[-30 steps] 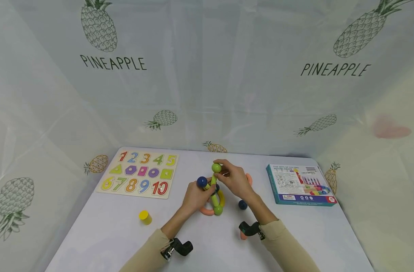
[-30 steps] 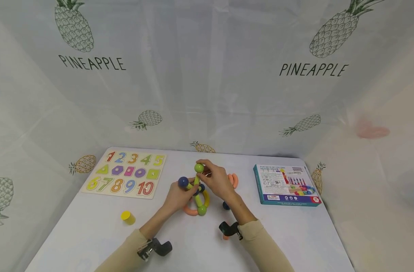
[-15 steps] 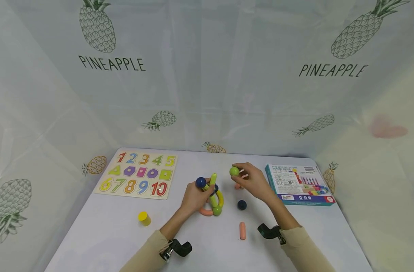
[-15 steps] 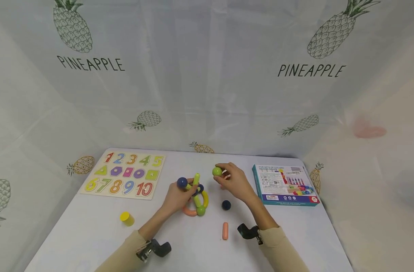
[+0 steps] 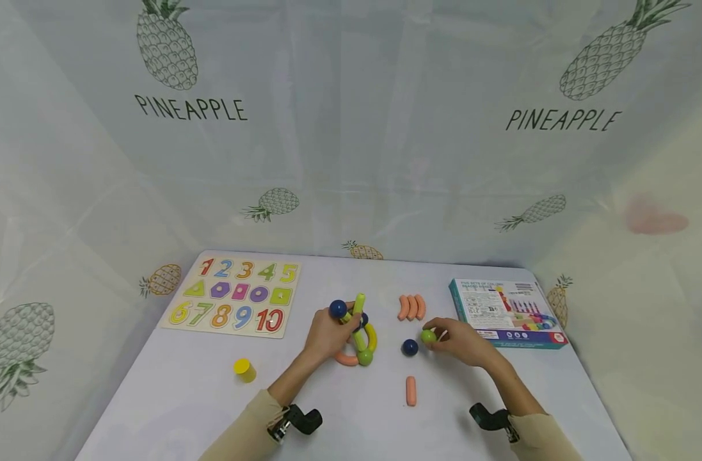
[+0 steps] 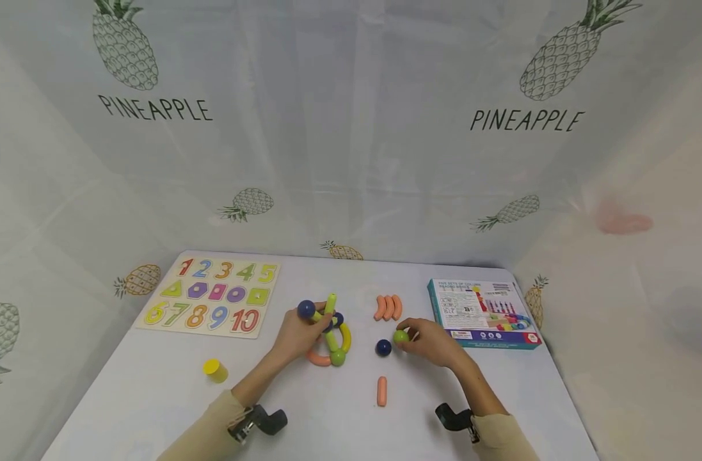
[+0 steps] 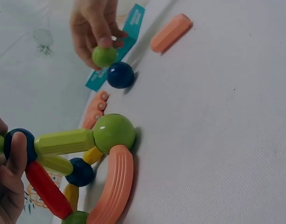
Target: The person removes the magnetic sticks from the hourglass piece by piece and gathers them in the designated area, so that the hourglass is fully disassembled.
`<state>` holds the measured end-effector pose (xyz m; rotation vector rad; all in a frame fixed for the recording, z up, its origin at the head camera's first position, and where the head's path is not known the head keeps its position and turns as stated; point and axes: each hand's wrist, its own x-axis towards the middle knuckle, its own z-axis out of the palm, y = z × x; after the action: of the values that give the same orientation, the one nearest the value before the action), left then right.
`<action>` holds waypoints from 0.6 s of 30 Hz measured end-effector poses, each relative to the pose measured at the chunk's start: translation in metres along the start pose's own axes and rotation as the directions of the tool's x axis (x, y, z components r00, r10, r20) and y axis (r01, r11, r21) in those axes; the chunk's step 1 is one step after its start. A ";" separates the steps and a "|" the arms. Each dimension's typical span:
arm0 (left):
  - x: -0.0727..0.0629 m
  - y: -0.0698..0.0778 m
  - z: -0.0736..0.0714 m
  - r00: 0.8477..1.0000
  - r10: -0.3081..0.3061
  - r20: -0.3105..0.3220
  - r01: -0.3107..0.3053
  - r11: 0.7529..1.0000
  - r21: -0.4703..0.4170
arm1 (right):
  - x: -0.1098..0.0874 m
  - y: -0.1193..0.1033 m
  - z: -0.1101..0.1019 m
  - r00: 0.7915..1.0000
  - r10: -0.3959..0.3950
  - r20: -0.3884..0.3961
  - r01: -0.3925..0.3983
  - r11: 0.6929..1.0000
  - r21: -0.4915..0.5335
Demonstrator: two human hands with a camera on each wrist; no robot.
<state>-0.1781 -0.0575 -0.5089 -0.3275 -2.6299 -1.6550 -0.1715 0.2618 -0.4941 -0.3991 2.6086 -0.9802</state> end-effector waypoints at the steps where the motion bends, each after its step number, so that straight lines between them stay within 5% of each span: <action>1: 0.000 0.000 0.000 1.000 -0.001 0.000 0.001 1.000 0.001 | 0.000 0.003 0.002 1.000 0.010 0.013 -0.010 1.000 0.002; 18: -0.001 0.002 -0.001 1.000 0.025 -0.008 -0.025 1.000 0.000 | -0.001 0.014 0.016 0.996 -0.037 0.086 0.038 0.999 -0.016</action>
<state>-0.1771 -0.0579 -0.5067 -0.3510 -2.6092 -1.6461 -0.1662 0.2630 -0.5145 -0.4851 2.5436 -0.9314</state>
